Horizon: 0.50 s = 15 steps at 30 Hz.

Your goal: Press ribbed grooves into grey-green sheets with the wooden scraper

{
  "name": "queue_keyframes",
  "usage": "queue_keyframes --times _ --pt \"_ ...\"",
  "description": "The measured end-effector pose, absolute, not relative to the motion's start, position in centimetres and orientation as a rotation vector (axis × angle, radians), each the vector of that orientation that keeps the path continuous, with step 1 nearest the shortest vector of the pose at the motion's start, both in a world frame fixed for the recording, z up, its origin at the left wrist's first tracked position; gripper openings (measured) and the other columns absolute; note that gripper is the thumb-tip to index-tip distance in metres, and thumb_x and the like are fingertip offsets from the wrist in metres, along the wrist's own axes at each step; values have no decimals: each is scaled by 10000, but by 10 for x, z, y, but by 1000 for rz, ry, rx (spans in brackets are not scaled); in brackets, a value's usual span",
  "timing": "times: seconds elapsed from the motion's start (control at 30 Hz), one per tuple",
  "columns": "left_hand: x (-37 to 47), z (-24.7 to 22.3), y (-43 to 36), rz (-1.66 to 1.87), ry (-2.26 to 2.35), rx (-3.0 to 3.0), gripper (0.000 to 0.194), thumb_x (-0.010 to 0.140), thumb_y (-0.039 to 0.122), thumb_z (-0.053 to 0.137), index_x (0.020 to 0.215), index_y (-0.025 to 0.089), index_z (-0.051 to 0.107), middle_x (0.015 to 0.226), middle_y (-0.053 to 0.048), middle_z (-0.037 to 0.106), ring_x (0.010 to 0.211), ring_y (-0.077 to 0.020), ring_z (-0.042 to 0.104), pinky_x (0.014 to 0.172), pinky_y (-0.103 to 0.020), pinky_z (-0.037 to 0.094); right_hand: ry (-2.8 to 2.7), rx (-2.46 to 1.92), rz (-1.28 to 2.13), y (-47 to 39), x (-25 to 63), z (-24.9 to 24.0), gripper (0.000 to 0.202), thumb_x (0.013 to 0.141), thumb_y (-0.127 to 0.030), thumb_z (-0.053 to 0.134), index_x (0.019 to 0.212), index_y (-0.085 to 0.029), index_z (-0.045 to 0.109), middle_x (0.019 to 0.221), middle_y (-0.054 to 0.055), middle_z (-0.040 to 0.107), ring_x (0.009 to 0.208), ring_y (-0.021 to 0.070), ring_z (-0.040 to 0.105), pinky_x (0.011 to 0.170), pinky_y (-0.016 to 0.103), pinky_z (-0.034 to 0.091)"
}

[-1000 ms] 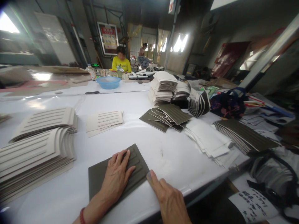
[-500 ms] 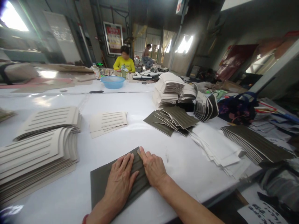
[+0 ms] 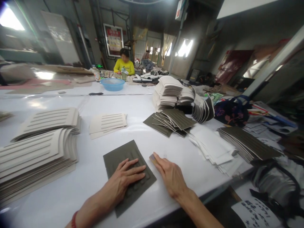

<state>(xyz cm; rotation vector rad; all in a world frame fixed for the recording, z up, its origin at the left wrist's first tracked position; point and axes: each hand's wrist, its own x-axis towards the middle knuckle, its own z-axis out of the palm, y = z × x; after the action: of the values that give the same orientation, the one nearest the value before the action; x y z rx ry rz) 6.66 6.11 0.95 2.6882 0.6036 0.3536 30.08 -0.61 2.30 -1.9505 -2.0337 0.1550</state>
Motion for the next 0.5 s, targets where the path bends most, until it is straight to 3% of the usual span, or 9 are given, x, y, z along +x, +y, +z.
queue_keyframes --times 0.13,0.3,0.4,0.5 --pt "75 1 50 499 894 2716 492 853 82 502 1245 359 611 1466 -12 481 1343 -280 416 1118 -569 303 -2060 -2013 203 -42 296 10 458 975 -159 455 1428 -225 475 1077 43 708 847 168 697 756 269 577" --pt "78 -11 45 625 1195 2710 426 890 173 535 1308 252 565 1456 -96 465 1357 -328 377 1092 -585 360 -2304 -2038 -91 -66 290 -11 647 866 35 395 1466 -207 418 966 48 709 695 168 685 554 251 539" --pt "77 -10 43 623 1191 2706 425 883 170 527 1296 258 569 1452 -84 470 1356 -332 378 1096 -596 357 -2289 -2011 -236 -67 290 -18 671 859 31 423 1498 -157 345 829 25 675 620 167 656 512 262 499" --pt "78 -6 41 603 1179 2689 426 863 154 520 1271 258 585 1441 -83 483 1347 -333 394 1098 -601 353 -2308 -1985 -285 -45 284 -14 630 866 16 455 1473 -134 379 795 21 656 621 175 651 520 274 485"
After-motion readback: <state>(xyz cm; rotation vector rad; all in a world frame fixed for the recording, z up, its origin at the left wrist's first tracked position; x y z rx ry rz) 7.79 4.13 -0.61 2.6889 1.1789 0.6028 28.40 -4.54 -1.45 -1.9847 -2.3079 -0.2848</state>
